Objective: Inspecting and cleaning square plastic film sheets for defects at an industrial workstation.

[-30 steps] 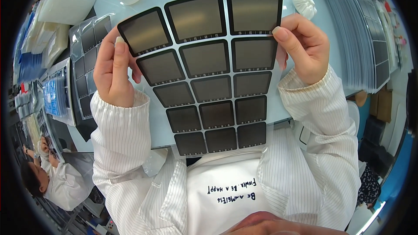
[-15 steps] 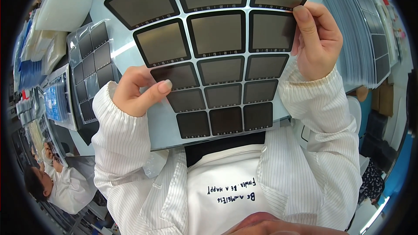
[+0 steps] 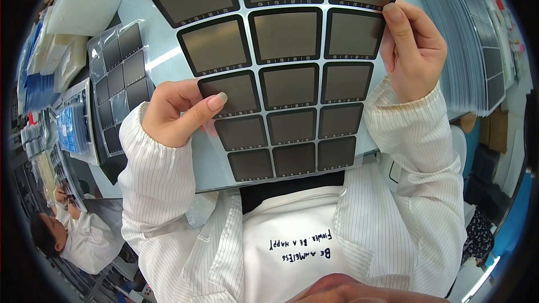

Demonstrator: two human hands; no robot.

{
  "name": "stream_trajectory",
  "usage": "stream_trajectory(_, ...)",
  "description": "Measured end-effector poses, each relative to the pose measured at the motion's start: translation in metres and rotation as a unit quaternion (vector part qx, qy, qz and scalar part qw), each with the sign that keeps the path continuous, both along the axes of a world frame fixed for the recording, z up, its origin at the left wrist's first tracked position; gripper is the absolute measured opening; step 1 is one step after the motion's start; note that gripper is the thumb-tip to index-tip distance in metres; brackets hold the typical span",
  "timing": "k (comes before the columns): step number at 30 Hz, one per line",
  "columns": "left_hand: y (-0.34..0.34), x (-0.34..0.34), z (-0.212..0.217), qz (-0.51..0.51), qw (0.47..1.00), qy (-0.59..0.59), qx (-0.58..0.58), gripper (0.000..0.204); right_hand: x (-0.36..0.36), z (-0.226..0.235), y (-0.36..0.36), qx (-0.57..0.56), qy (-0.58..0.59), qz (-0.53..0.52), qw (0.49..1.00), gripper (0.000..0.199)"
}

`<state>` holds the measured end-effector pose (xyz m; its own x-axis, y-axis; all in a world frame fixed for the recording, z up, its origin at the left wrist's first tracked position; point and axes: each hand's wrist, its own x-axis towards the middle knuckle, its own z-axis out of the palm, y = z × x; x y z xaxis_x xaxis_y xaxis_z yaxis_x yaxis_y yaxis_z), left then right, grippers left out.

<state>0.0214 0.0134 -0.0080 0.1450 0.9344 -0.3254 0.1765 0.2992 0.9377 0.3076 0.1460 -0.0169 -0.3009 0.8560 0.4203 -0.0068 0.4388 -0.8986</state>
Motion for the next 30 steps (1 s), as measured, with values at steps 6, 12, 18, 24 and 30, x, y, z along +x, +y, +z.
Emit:
stream_trajectory(6,0.0011,0.0038,0.0023,0.008,1.0,0.015,-0.008,0.026,-0.003,0.0031,-0.0022,-0.019,0.013,-0.007,1.0,0.017)
stream_trajectory(12,0.0007,0.0009,0.0008,-0.009,1.0,0.022,0.005,0.029,-0.0034,0.0029,-0.0026,-0.03,0.016,-0.014,0.999,0.016)
stream_trajectory(18,-0.0012,0.0009,-0.003,0.005,1.0,0.022,0.017,0.031,-0.0044,0.0025,-0.0028,-0.04,0.013,-0.026,0.999,0.016)
stream_trajectory(24,-0.0009,0.002,-0.0014,0.005,0.999,0.034,0.017,0.032,-0.0051,0.0021,-0.0026,-0.032,0.008,-0.035,0.999,0.017)
stream_trajectory(30,-0.0008,0.0027,-0.002,0.007,0.999,0.03,0.022,0.032,-0.0053,0.002,-0.0024,-0.027,0.006,-0.038,0.999,0.017)
